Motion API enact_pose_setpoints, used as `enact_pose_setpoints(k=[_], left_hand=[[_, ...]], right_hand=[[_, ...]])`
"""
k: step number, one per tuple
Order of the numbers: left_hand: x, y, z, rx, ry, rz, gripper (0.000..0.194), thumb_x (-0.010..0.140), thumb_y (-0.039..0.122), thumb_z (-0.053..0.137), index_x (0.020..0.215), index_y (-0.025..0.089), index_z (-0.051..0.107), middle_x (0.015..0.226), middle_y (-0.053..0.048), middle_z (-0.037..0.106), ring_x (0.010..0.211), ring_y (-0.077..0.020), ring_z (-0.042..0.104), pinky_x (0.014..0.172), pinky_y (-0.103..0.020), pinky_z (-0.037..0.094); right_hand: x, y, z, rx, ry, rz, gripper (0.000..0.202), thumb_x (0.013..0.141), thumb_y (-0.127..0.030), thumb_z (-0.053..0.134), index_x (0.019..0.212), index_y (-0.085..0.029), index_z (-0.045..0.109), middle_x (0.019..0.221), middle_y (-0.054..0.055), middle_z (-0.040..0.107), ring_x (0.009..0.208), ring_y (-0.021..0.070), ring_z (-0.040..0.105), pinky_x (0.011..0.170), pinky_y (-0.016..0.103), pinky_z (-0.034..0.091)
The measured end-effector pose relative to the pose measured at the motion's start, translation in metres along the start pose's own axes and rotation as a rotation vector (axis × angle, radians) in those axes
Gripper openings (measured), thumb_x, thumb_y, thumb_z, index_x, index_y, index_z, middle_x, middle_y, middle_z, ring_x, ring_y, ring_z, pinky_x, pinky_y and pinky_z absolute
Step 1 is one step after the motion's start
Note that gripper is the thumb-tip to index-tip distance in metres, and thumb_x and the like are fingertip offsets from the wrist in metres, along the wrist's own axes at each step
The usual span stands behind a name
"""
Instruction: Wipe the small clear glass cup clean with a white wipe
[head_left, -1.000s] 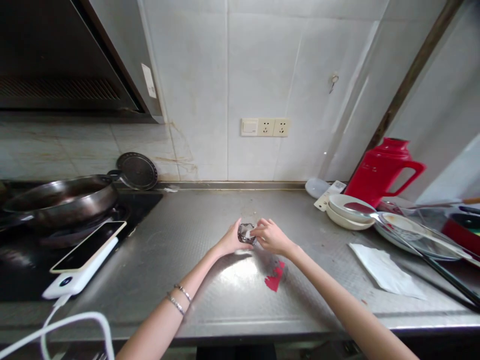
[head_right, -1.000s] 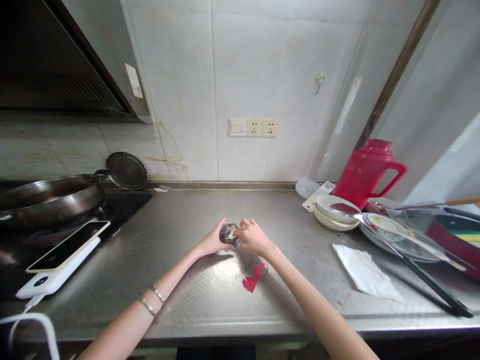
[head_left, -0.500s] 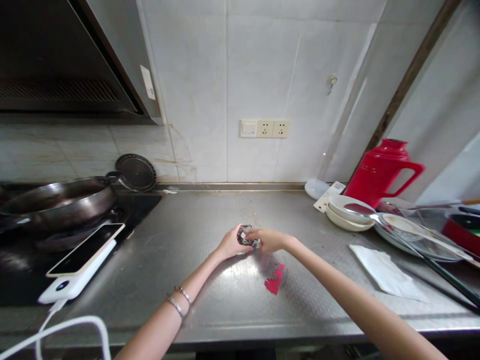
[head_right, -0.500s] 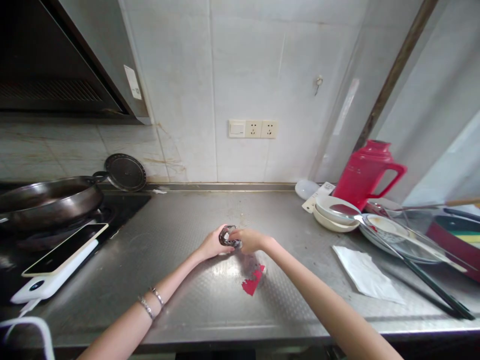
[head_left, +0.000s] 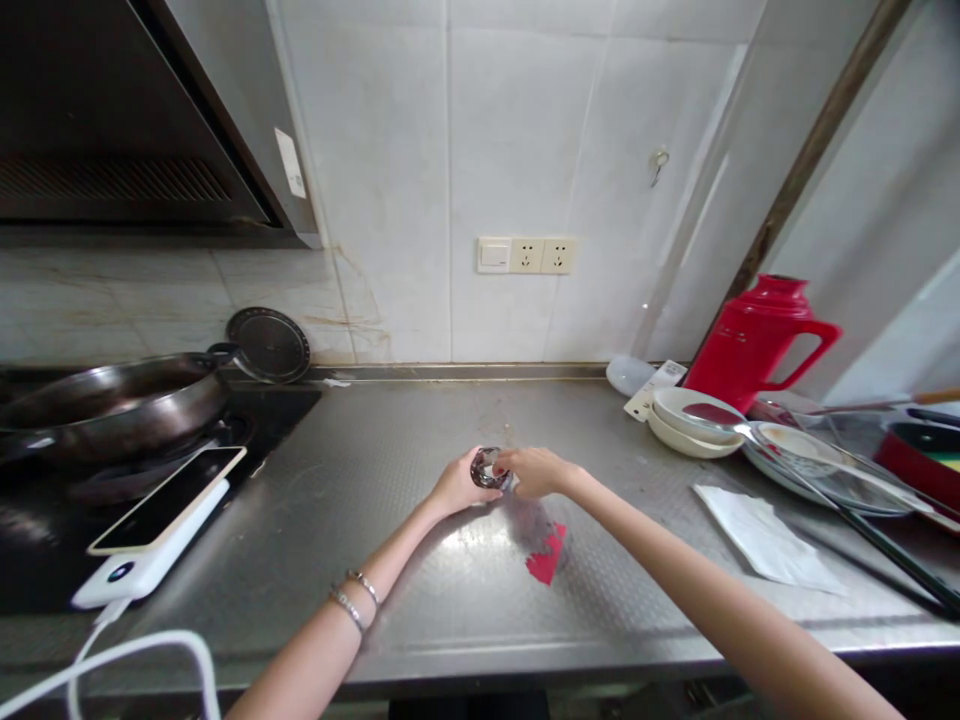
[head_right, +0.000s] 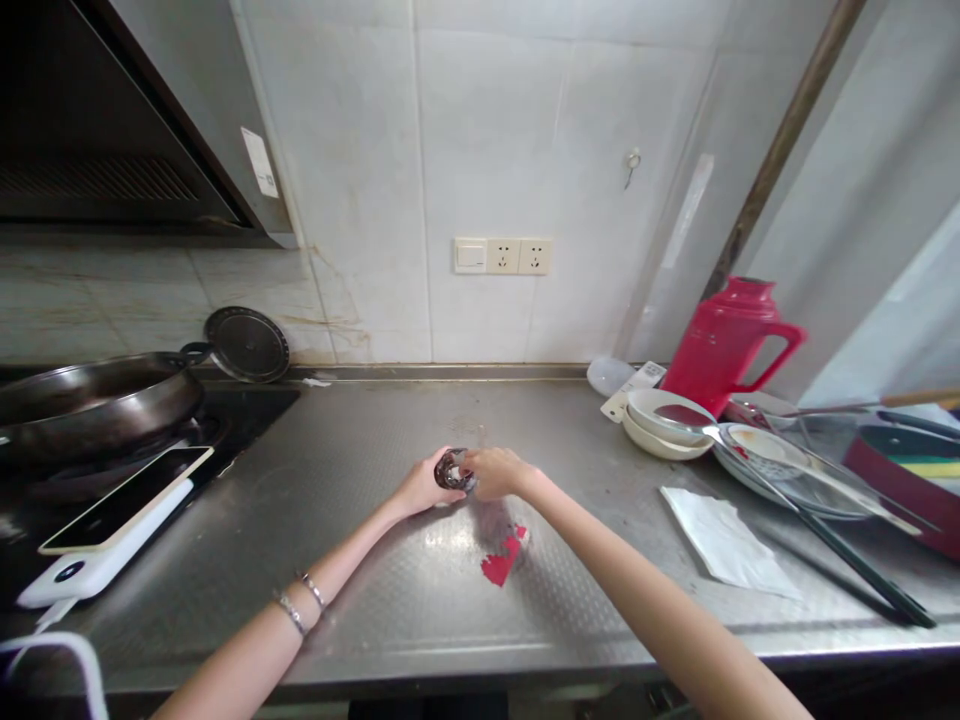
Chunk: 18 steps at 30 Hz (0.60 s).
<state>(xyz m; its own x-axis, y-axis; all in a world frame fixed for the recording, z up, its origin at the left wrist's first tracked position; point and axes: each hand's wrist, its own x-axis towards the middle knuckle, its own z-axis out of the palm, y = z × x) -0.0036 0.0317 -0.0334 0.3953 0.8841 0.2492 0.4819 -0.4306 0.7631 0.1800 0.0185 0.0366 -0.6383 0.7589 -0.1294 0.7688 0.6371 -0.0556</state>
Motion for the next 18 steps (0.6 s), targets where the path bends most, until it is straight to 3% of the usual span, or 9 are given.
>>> enact_pose_setpoints(k=[6,12,18], left_hand=[[0.0,0.001,0.0,0.018,-0.011,0.0,0.072,0.054,0.034,0.078,0.119,0.021,0.05,0.099,-0.001,0.068,0.084,-0.0181,0.064,0.071,-0.025,0.048],[-0.001,0.003,-0.001,-0.007,-0.013,0.013,0.07,0.054,0.03,0.079,0.118,0.022,0.051,0.105,-0.002,0.068,0.092,-0.0192,0.064,0.077,-0.025,0.048],[-0.001,0.002,-0.001,0.015,-0.009,-0.002,0.07,0.053,0.033,0.079,0.117,0.022,0.051,0.101,-0.001,0.069,0.086,-0.0185,0.065,0.075,-0.025,0.048]], right_hand=[[-0.002,0.001,0.007,0.138,-0.004,-0.147,0.056,0.063,-0.009,0.051,0.118,-0.022,0.055,0.12,0.007,0.06,0.099,0.0219,0.062,0.072,0.027,0.047],[-0.001,-0.008,0.005,-0.033,0.016,-0.029,0.06,0.066,-0.015,0.054,0.124,-0.032,0.051,0.129,0.004,0.055,0.096,0.0239,0.064,0.067,0.03,0.048],[-0.002,-0.008,0.002,-0.07,0.018,0.064,0.042,0.069,-0.019,0.054,0.109,-0.028,0.06,0.11,0.006,0.064,0.086,0.0249,0.065,0.064,0.03,0.047]])
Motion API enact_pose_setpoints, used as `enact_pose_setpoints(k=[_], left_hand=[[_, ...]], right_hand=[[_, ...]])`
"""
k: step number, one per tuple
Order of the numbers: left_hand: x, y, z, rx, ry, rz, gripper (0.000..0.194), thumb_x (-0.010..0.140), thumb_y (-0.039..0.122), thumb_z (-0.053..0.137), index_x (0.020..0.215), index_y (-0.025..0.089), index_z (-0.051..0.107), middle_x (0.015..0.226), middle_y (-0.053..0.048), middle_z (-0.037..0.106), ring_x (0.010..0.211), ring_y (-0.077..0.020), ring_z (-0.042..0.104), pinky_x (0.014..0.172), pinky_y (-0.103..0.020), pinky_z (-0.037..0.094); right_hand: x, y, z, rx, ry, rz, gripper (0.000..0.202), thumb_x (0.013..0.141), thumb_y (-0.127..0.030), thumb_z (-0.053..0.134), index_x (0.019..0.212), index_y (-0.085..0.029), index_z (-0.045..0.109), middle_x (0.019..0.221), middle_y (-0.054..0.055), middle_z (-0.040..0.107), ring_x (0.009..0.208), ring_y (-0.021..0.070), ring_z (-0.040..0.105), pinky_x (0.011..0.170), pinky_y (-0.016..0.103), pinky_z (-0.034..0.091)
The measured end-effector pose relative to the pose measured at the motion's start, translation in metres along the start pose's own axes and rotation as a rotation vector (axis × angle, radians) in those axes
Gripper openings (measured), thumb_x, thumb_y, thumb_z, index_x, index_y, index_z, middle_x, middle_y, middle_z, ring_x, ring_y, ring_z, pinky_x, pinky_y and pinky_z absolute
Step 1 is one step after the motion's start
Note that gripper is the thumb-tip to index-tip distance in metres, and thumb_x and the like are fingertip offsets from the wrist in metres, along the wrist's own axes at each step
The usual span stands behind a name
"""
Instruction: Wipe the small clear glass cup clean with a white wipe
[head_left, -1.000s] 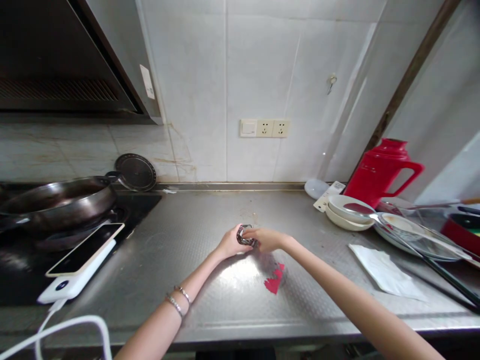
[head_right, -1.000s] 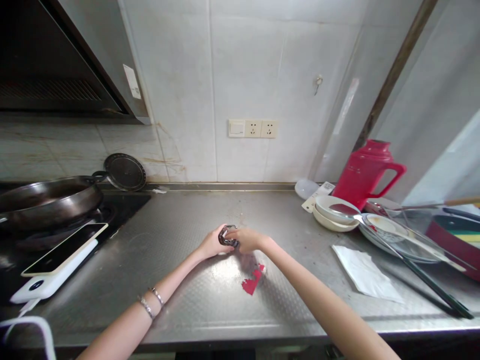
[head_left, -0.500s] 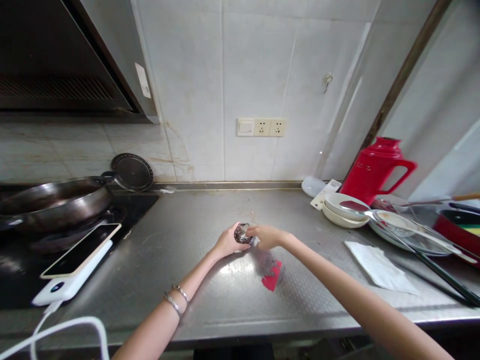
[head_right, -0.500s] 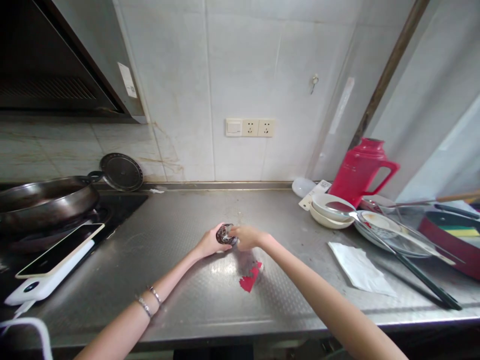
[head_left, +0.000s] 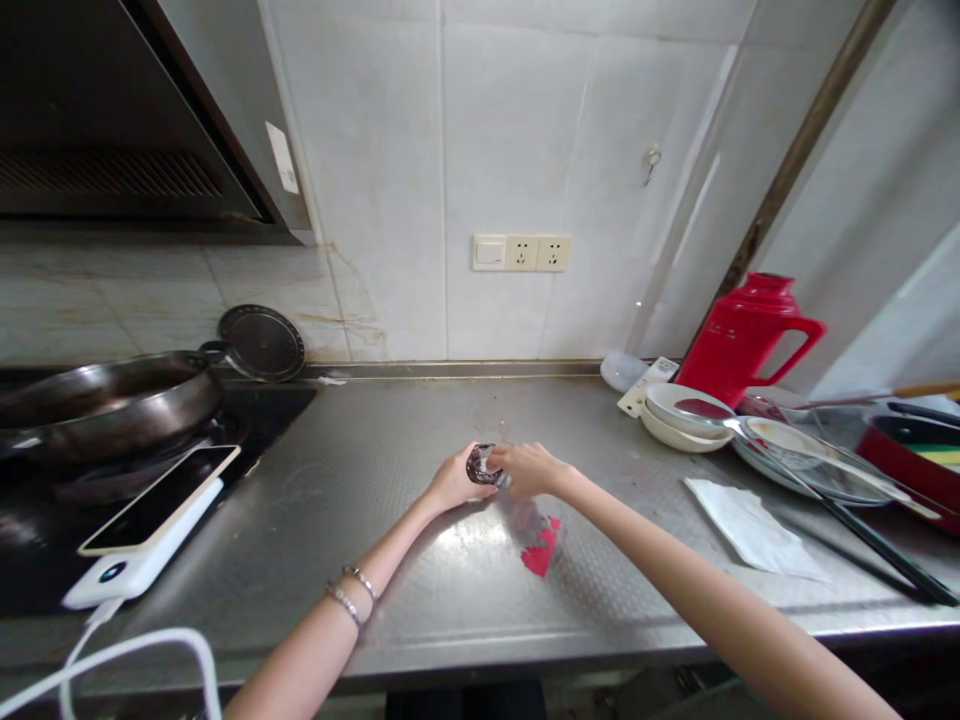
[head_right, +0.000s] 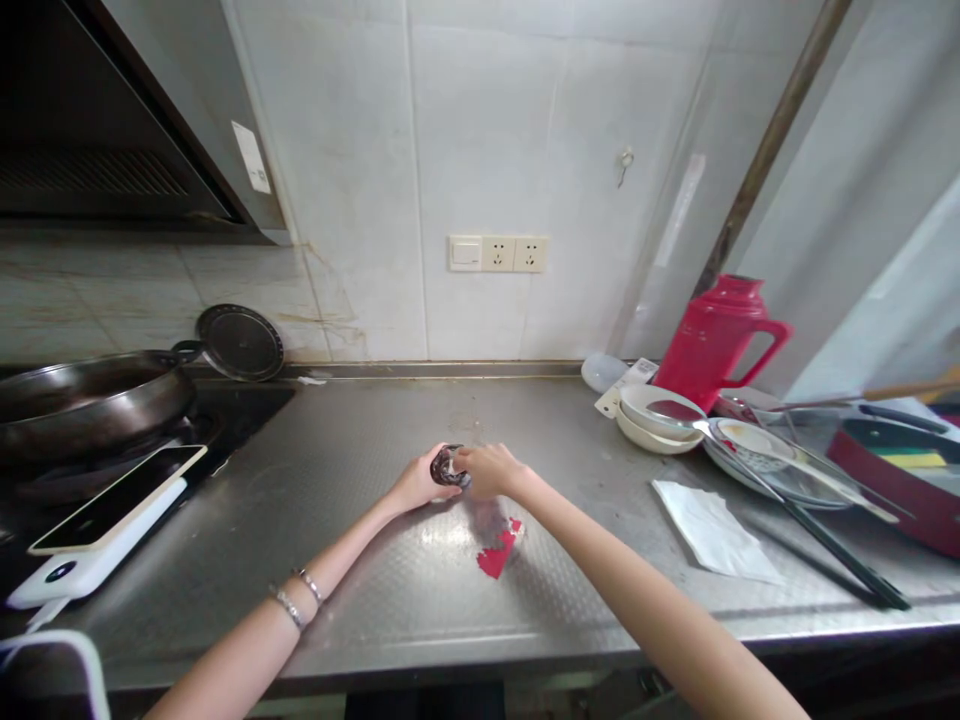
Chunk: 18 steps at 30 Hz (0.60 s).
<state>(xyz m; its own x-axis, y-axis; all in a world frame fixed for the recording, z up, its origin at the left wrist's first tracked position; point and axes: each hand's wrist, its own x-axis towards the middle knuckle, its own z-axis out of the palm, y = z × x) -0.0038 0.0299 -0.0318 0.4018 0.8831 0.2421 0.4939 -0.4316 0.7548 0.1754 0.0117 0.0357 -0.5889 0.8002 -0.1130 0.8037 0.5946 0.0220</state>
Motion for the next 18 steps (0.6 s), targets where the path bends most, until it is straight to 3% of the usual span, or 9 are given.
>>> enact_pose_setpoints(k=[7,9,13,18], left_hand=[[0.0,0.002,0.0,0.001,0.0,-0.02,0.068,0.053,0.033,0.079,0.115,0.022,0.052,0.096,-0.001,0.069,0.083,-0.0182,0.064,0.071,-0.025,0.048],[-0.001,0.003,0.0,0.006,0.003,-0.013,0.067,0.054,0.033,0.078,0.115,0.022,0.052,0.095,-0.001,0.069,0.083,-0.0184,0.064,0.071,-0.025,0.048],[-0.001,0.003,-0.001,0.01,0.01,0.012,0.066,0.055,0.031,0.077,0.116,0.023,0.052,0.1,-0.002,0.069,0.088,-0.0194,0.064,0.074,-0.026,0.048],[-0.001,0.002,0.0,0.025,0.025,0.01,0.069,0.053,0.034,0.079,0.115,0.023,0.051,0.102,-0.001,0.068,0.088,-0.0194,0.064,0.075,-0.026,0.048]], right_hand=[[0.005,0.003,0.005,0.276,0.013,-0.205,0.032,0.065,-0.008,0.051,0.094,-0.016,0.063,0.105,0.008,0.065,0.093,0.0205,0.062,0.075,0.026,0.046],[0.005,0.004,0.008,0.293,0.038,-0.235,0.038,0.065,-0.006,0.05,0.099,-0.016,0.062,0.111,0.008,0.063,0.098,0.0198,0.061,0.079,0.025,0.046],[0.003,0.004,0.01,0.156,0.044,-0.148,0.057,0.065,-0.01,0.053,0.119,-0.029,0.054,0.129,0.003,0.055,0.102,0.0232,0.061,0.074,0.029,0.048],[-0.001,0.001,0.006,-0.035,0.044,-0.02,0.046,0.068,-0.015,0.054,0.112,-0.03,0.058,0.117,0.003,0.062,0.09,0.0241,0.065,0.065,0.029,0.047]])
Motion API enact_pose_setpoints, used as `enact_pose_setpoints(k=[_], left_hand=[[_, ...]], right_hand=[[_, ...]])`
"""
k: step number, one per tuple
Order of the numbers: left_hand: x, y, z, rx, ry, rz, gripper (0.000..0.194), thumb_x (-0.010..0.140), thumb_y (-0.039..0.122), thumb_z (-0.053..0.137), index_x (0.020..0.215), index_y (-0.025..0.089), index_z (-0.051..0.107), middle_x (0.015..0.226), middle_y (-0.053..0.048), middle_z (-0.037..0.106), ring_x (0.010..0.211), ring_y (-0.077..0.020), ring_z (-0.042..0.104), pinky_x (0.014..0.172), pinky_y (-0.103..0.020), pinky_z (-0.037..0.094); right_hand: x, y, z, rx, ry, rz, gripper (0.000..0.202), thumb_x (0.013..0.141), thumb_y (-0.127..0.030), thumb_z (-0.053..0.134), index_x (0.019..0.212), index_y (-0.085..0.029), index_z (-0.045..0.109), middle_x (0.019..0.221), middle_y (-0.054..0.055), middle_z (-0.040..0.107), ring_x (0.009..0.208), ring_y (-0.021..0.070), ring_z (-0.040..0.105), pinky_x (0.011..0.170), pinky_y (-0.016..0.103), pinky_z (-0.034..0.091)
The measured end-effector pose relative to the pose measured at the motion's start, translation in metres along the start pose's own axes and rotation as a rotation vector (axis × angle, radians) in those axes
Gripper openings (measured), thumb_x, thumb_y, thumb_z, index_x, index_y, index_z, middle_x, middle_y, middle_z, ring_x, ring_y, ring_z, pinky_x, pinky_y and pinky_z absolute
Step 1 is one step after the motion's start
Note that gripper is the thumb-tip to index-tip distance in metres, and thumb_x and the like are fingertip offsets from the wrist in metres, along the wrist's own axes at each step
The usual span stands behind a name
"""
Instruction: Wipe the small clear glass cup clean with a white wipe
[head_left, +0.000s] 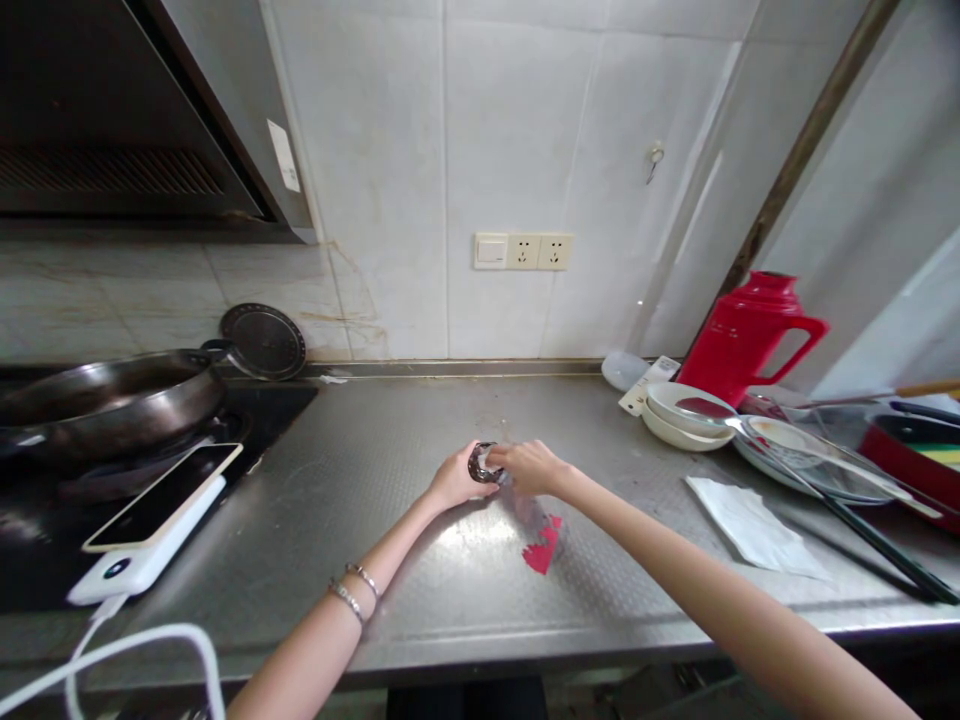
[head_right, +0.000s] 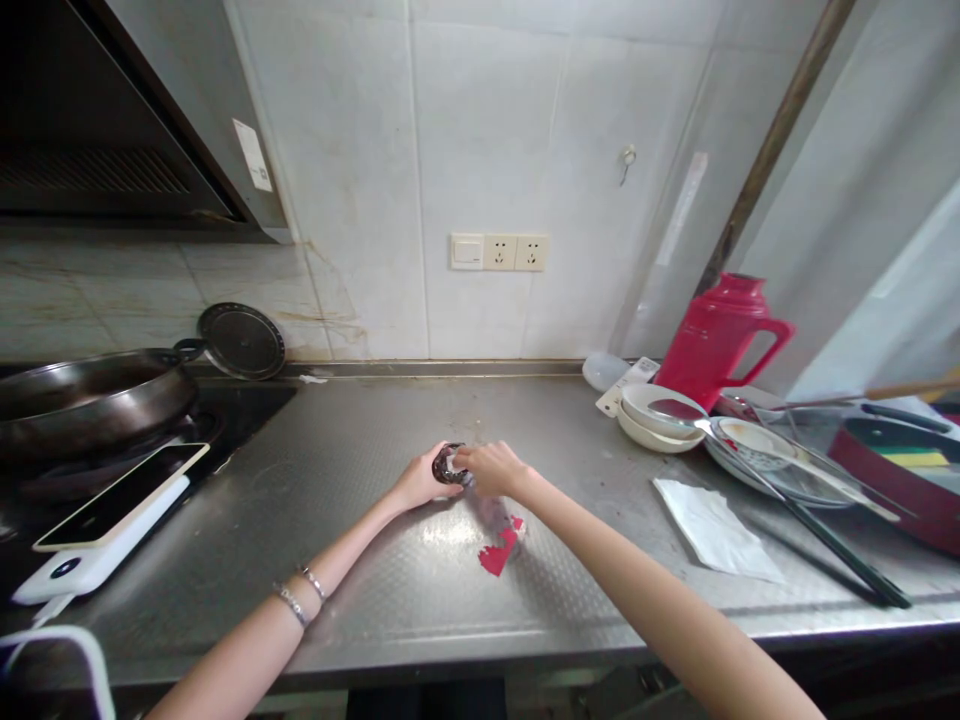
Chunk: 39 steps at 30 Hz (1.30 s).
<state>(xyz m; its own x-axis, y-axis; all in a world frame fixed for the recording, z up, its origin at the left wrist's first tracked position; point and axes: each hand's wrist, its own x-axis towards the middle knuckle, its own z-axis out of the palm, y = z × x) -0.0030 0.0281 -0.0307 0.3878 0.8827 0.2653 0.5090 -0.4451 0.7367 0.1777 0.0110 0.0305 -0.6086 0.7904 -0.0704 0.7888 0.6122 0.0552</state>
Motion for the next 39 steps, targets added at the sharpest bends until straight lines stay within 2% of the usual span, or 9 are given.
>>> enact_pose_setpoints(k=[4,7,11,16,21,27,33,35,39], left_hand=[[0.0,-0.001,0.0,0.024,0.0,-0.022,0.069,0.052,0.035,0.079,0.115,0.023,0.052,0.097,-0.001,0.068,0.084,-0.0186,0.064,0.072,-0.025,0.048],[0.0,-0.001,0.0,0.035,-0.007,-0.025,0.067,0.053,0.035,0.079,0.114,0.023,0.052,0.094,0.0,0.068,0.082,-0.0184,0.064,0.069,-0.024,0.047],[0.0,-0.001,0.001,0.05,-0.001,-0.017,0.067,0.054,0.033,0.077,0.115,0.024,0.052,0.097,-0.001,0.069,0.083,-0.0189,0.065,0.068,-0.024,0.047],[0.0,-0.003,0.001,0.027,0.012,0.006,0.071,0.054,0.033,0.077,0.119,0.024,0.051,0.105,-0.003,0.068,0.091,-0.0207,0.064,0.075,-0.026,0.048],[-0.001,-0.005,0.002,0.045,0.005,-0.007,0.07,0.054,0.037,0.077,0.118,0.024,0.051,0.1,-0.002,0.068,0.085,-0.0188,0.064,0.071,-0.025,0.047],[0.0,-0.006,0.002,0.06,-0.008,-0.027,0.067,0.055,0.038,0.077,0.116,0.024,0.051,0.091,0.0,0.068,0.078,-0.0177,0.064,0.064,-0.023,0.044],[0.001,-0.006,0.001,0.038,-0.019,0.0,0.067,0.052,0.039,0.079,0.111,0.022,0.054,0.092,-0.002,0.068,0.079,-0.0185,0.063,0.063,-0.023,0.043],[0.001,-0.007,0.002,0.029,-0.019,0.0,0.066,0.053,0.038,0.078,0.112,0.022,0.054,0.092,-0.002,0.068,0.078,-0.0184,0.062,0.063,-0.023,0.043],[0.001,-0.01,0.003,0.0,-0.002,-0.001,0.069,0.054,0.039,0.077,0.117,0.024,0.052,0.093,-0.002,0.068,0.079,-0.0197,0.063,0.065,-0.025,0.043]], right_hand=[[0.002,0.004,-0.001,0.117,-0.032,0.016,0.038,0.07,-0.017,0.054,0.106,-0.028,0.061,0.11,0.004,0.064,0.09,0.0231,0.065,0.065,0.027,0.045],[0.006,0.009,0.002,0.265,-0.065,-0.096,0.034,0.07,-0.017,0.055,0.102,-0.023,0.064,0.108,0.005,0.065,0.094,0.0222,0.063,0.071,0.026,0.046],[0.011,0.009,0.006,0.297,-0.03,-0.186,0.05,0.067,-0.008,0.051,0.114,-0.023,0.06,0.123,0.004,0.06,0.104,0.0208,0.06,0.08,0.026,0.045],[0.007,0.0,0.003,0.063,-0.008,-0.062,0.057,0.068,-0.012,0.054,0.121,-0.034,0.053,0.128,0.001,0.056,0.099,0.0228,0.063,0.071,0.029,0.048],[0.002,-0.007,0.001,-0.034,0.031,0.046,0.042,0.07,-0.015,0.053,0.11,-0.029,0.058,0.113,0.005,0.063,0.086,0.0246,0.066,0.064,0.029,0.047],[0.002,-0.012,0.003,0.221,0.034,0.042,0.026,0.067,-0.016,0.056,0.092,-0.02,0.063,0.098,0.007,0.067,0.085,0.0229,0.065,0.064,0.025,0.045],[0.002,-0.025,0.009,0.605,-0.049,0.113,0.017,0.077,-0.016,0.05,0.09,-0.015,0.06,0.071,0.003,0.067,0.054,0.013,0.061,0.052,0.02,0.044],[-0.001,-0.026,0.009,0.523,-0.014,0.112,0.018,0.075,-0.014,0.051,0.091,-0.015,0.06,0.079,0.005,0.068,0.062,0.0153,0.064,0.055,0.021,0.045],[-0.006,-0.022,-0.002,0.123,0.044,0.088,0.027,0.071,-0.013,0.055,0.096,-0.019,0.062,0.105,0.01,0.066,0.085,0.0243,0.066,0.065,0.027,0.048]])
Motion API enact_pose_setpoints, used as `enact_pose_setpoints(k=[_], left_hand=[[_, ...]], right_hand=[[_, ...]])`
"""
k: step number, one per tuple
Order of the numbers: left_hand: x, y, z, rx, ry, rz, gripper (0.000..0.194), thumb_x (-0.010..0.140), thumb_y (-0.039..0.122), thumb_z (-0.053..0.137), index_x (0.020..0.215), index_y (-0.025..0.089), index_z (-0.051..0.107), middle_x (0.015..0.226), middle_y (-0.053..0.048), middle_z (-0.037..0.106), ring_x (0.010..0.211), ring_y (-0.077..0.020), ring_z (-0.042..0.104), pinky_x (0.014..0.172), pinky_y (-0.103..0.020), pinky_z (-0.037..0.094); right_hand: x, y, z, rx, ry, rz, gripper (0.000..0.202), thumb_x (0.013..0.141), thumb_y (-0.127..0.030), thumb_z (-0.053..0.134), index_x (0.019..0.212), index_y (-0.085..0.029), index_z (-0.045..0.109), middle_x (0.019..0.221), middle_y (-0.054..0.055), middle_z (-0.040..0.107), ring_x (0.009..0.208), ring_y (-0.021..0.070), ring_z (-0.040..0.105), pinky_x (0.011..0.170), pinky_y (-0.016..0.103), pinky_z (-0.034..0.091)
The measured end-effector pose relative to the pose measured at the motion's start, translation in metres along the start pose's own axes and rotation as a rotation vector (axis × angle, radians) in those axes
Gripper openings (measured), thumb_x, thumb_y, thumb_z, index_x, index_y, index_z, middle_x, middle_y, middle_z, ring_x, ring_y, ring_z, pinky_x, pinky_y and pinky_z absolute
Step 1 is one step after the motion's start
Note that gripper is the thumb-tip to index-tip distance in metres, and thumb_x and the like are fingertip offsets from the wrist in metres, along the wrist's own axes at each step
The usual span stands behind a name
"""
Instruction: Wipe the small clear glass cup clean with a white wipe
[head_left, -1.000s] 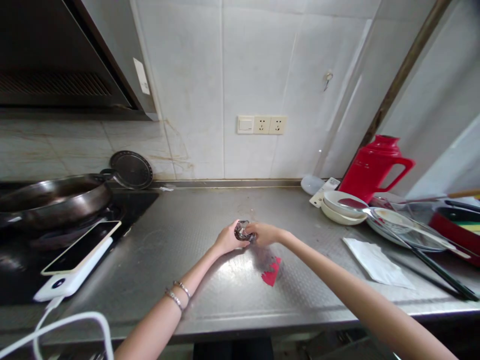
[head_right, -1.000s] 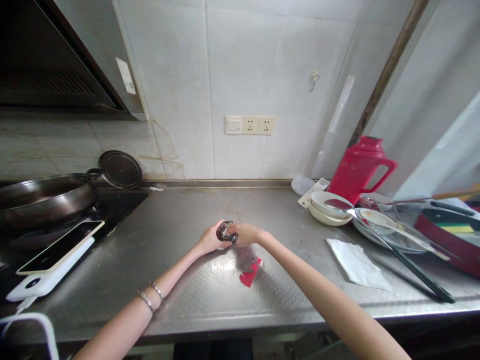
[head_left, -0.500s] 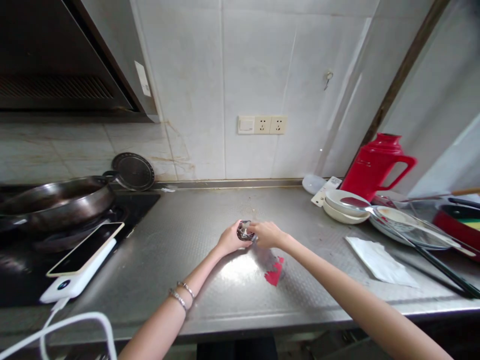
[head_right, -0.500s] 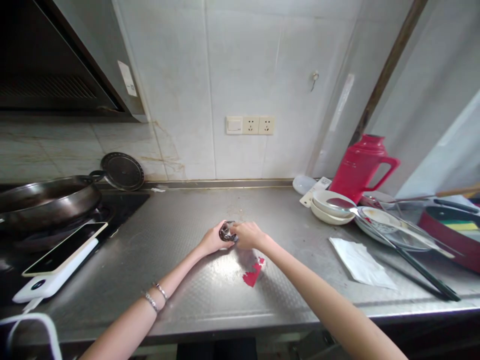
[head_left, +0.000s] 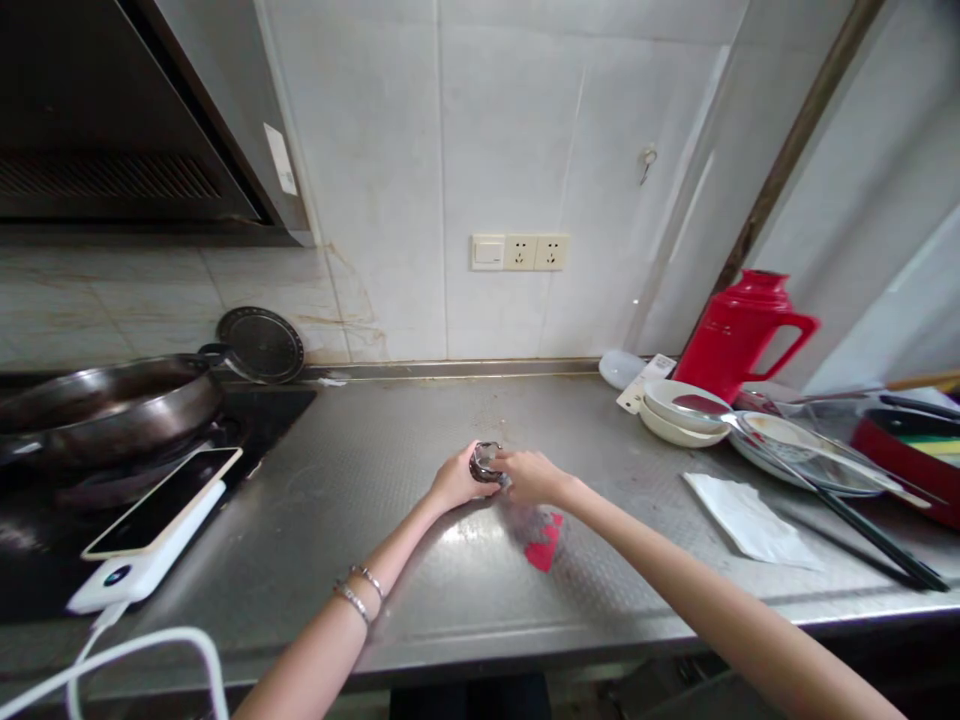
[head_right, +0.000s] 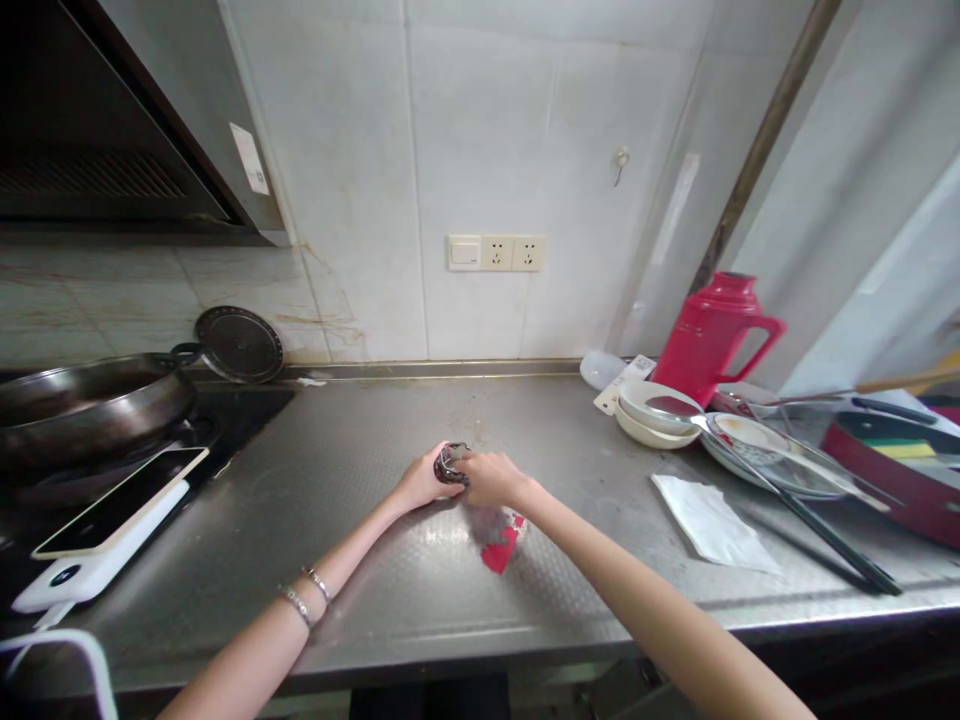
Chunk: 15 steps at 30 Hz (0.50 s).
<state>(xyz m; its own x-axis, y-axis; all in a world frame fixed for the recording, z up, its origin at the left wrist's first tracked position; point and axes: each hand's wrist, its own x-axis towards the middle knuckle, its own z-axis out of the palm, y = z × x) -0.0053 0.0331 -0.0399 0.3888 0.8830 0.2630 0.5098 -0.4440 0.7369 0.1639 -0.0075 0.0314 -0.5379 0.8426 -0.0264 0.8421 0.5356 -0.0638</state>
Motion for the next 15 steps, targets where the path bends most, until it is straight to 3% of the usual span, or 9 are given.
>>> enact_pose_setpoints(k=[4,12,15], left_hand=[[0.0,-0.004,0.001,-0.058,0.013,-0.01,0.074,0.051,0.039,0.08,0.118,0.025,0.053,0.097,-0.004,0.068,0.085,-0.0227,0.063,0.07,-0.027,0.044],[0.003,-0.003,0.001,-0.263,-0.017,0.033,0.078,0.049,0.025,0.08,0.122,0.019,0.052,0.107,-0.008,0.065,0.093,-0.0234,0.06,0.081,-0.03,0.044],[0.005,0.0,-0.007,-0.409,-0.099,0.013,0.067,0.054,0.016,0.072,0.119,0.016,0.055,0.104,-0.008,0.066,0.093,-0.0231,0.061,0.084,-0.031,0.044]], right_hand=[[0.002,0.004,-0.012,-0.243,-0.074,-0.036,0.024,0.073,-0.011,0.055,0.095,-0.018,0.064,0.102,0.011,0.067,0.085,0.0244,0.067,0.065,0.028,0.048],[0.008,0.016,-0.01,-0.22,-0.04,-0.173,0.018,0.084,-0.032,0.058,0.092,-0.018,0.066,0.096,0.007,0.069,0.083,0.0214,0.068,0.061,0.023,0.044],[0.008,0.021,-0.007,-0.229,-0.043,-0.221,0.02,0.086,-0.035,0.058,0.095,-0.019,0.064,0.097,0.006,0.068,0.082,0.0198,0.067,0.06,0.023,0.042]])
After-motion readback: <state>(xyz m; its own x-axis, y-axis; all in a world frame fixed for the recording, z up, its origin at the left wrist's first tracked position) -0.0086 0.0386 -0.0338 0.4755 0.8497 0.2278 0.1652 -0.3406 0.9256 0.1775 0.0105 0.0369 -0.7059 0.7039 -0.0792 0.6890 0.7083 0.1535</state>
